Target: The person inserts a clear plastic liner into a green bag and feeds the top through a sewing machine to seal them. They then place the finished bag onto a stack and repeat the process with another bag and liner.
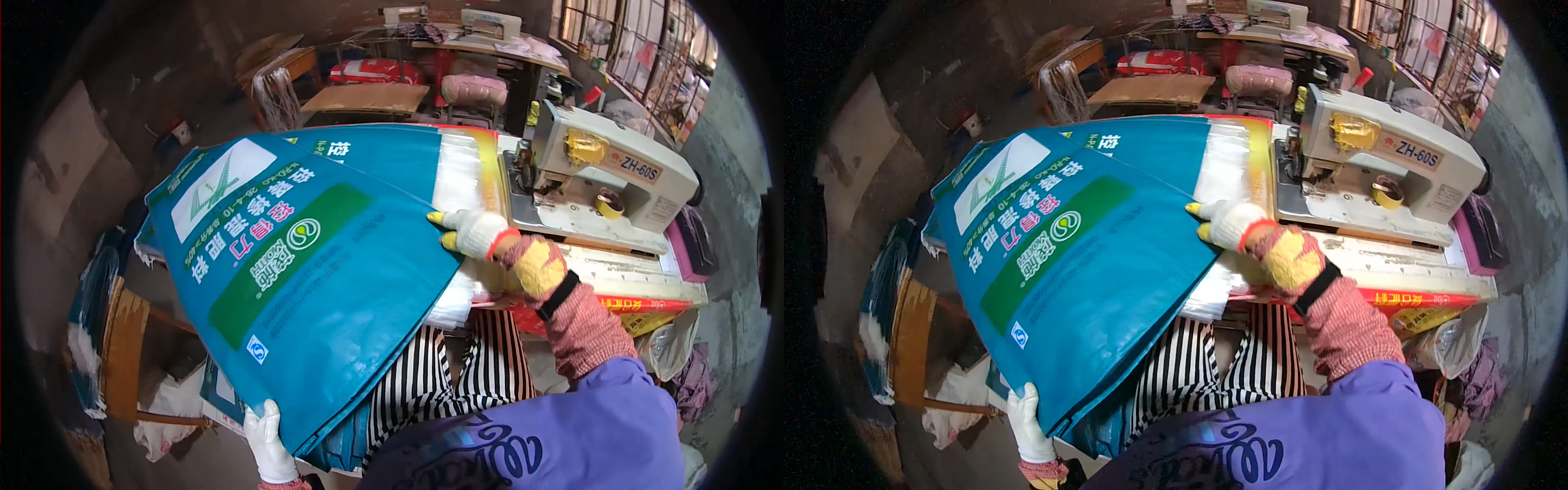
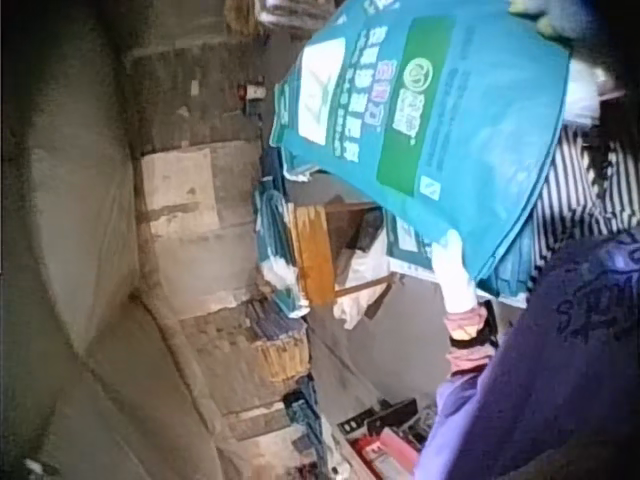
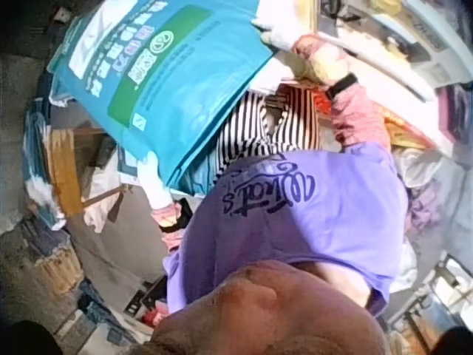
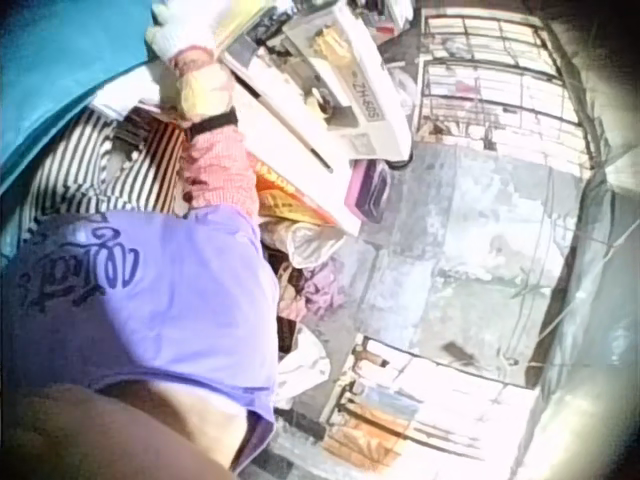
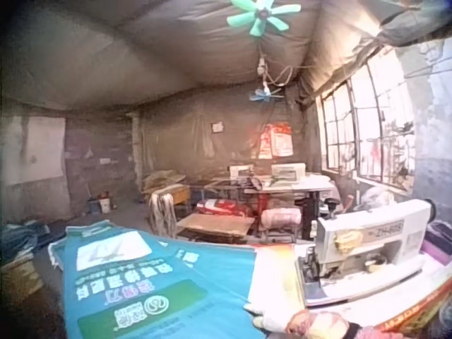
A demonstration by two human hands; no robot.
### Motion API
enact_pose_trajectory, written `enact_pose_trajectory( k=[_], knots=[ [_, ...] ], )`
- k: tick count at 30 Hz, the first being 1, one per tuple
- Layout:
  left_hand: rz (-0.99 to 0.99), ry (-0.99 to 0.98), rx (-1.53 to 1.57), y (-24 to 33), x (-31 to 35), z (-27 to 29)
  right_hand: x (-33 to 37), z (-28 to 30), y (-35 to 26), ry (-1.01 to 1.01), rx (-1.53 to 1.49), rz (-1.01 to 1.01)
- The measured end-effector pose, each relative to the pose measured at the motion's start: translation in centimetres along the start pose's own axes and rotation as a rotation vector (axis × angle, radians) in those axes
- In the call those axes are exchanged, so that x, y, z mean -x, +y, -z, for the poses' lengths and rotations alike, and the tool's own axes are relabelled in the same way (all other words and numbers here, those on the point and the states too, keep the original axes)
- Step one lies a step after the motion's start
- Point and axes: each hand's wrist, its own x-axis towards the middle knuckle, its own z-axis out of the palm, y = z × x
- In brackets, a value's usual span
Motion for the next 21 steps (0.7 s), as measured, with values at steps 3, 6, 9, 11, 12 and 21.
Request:
enact_pose_trajectory(
  k=[3,6,9,11,12,21],
  knots=[
    [0.030,-0.029,0.039,-0.6,-0.6,1.6,0.9,-1.6,-1.0,0.081,0.132,-0.071],
    [0.006,-0.041,0.051,-1.0,-1.8,2.4,1.2,-2.8,-1.4,0.107,0.089,-0.069],
    [-0.033,0.008,0.173,-1.3,-2.6,4.7,1.4,-4.5,-3.0,0.132,-0.039,-0.012],
    [-0.067,0.054,0.128,-0.7,-2.5,6.6,0.6,-5.7,-3.3,0.173,-0.085,0.048],
    [-0.135,0.113,0.147,-0.1,-2.5,6.7,-0.1,-6.2,-3.4,0.197,-0.252,0.083],
    [0.034,0.687,-0.265,-8.9,4.3,12.2,-4.3,-12.2,-23.1,0.277,0.154,0.385]
  ],
)
